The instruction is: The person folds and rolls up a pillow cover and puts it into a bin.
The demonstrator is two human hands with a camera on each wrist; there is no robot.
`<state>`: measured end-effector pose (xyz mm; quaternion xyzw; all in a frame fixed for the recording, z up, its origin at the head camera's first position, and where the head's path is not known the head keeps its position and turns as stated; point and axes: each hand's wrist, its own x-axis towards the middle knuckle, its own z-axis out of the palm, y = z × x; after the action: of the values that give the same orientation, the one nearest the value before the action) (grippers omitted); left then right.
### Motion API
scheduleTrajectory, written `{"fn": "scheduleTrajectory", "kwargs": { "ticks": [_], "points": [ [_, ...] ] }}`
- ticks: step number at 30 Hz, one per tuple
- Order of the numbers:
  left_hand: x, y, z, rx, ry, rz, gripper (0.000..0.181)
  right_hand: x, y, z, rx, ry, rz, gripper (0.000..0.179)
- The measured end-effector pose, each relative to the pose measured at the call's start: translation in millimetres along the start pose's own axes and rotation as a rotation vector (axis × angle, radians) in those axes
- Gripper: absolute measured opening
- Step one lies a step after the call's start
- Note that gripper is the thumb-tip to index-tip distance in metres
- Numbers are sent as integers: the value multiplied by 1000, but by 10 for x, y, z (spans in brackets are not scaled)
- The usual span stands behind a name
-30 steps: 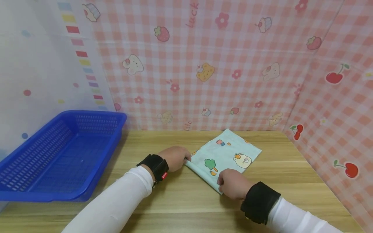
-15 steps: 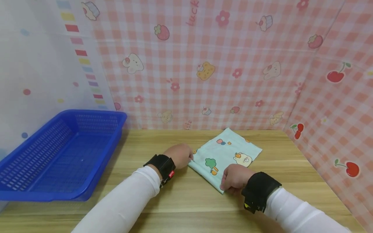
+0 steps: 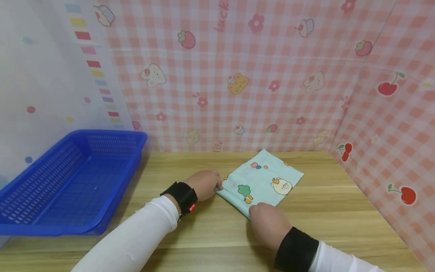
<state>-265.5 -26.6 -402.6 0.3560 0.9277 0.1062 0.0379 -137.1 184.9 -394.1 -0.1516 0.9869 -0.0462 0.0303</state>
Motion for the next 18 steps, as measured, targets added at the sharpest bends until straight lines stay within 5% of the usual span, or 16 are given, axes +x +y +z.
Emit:
{"fn": "scheduleTrajectory", "kwargs": {
  "ticks": [7,18],
  "points": [
    [2,-19,23,-19,9,1,23,40,62,28,-2,-5,-14,6],
    [-14,-56,5,-79,-17,-10,15,128,212,5,204,-118,70,2]
  ]
}}
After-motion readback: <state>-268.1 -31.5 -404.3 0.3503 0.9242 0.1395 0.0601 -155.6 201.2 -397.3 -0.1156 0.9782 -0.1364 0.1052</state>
